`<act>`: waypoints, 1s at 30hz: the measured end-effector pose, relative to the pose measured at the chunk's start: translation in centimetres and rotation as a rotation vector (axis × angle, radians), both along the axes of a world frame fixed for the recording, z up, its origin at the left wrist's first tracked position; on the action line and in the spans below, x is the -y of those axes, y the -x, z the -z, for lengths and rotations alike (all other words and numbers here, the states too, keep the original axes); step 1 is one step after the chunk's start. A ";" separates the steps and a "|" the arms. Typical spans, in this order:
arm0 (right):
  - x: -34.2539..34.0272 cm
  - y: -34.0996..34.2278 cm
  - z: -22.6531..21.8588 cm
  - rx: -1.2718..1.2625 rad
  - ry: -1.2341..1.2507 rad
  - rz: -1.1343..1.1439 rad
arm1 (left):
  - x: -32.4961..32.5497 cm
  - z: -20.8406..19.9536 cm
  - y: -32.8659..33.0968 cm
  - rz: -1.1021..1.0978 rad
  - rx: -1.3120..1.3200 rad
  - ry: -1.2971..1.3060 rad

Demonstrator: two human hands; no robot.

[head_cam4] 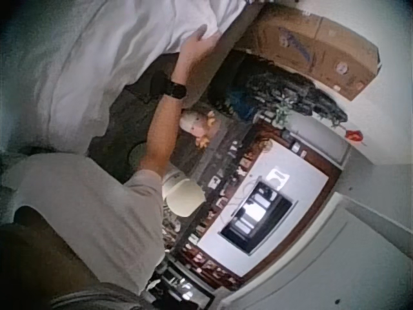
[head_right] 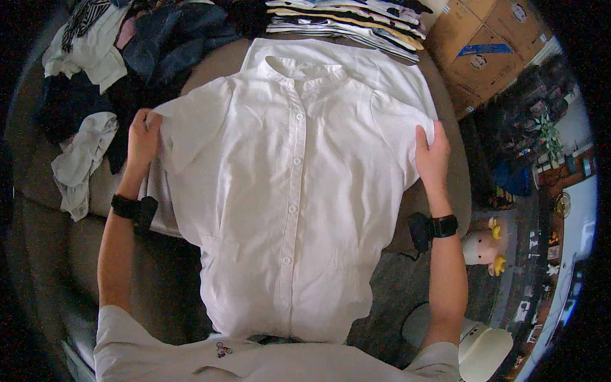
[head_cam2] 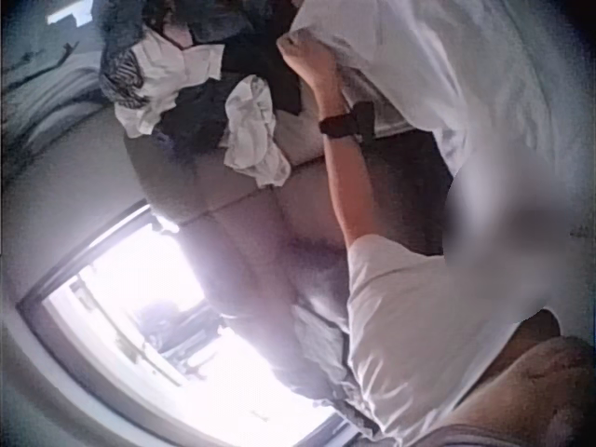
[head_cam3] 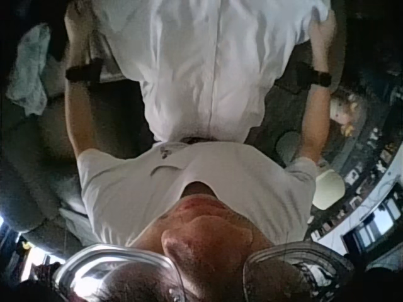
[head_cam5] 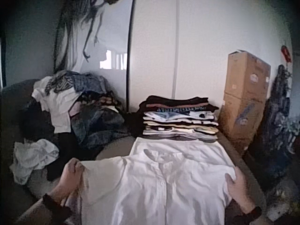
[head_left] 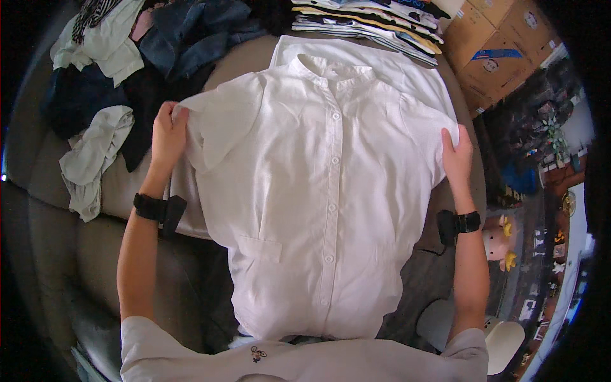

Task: The person folds a white polo shirt, a white button-down shirt, a black cardigan, a pair of jeans, and black trousers, placing each item onto a stack of folded clothes on a couch.

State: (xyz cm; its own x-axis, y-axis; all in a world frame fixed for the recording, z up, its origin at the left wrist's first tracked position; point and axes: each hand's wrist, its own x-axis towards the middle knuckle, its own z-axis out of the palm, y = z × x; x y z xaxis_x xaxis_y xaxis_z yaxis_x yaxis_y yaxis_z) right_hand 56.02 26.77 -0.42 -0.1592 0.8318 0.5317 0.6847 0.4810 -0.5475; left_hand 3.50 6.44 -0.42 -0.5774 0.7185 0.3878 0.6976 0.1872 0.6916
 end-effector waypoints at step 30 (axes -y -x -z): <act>-7.1 8.5 -2.6 0.245 0.551 -0.670 | -15.0 -1.4 -0.5 0.797 -0.119 0.603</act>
State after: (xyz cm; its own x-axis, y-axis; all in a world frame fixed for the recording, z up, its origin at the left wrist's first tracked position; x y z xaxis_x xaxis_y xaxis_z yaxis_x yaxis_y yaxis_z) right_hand 47.47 33.87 2.19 -0.7588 0.6508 -0.0278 0.4829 0.5334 -0.6945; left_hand 3.96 21.40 0.98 0.1762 0.9737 -0.1446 0.8304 -0.0682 0.5530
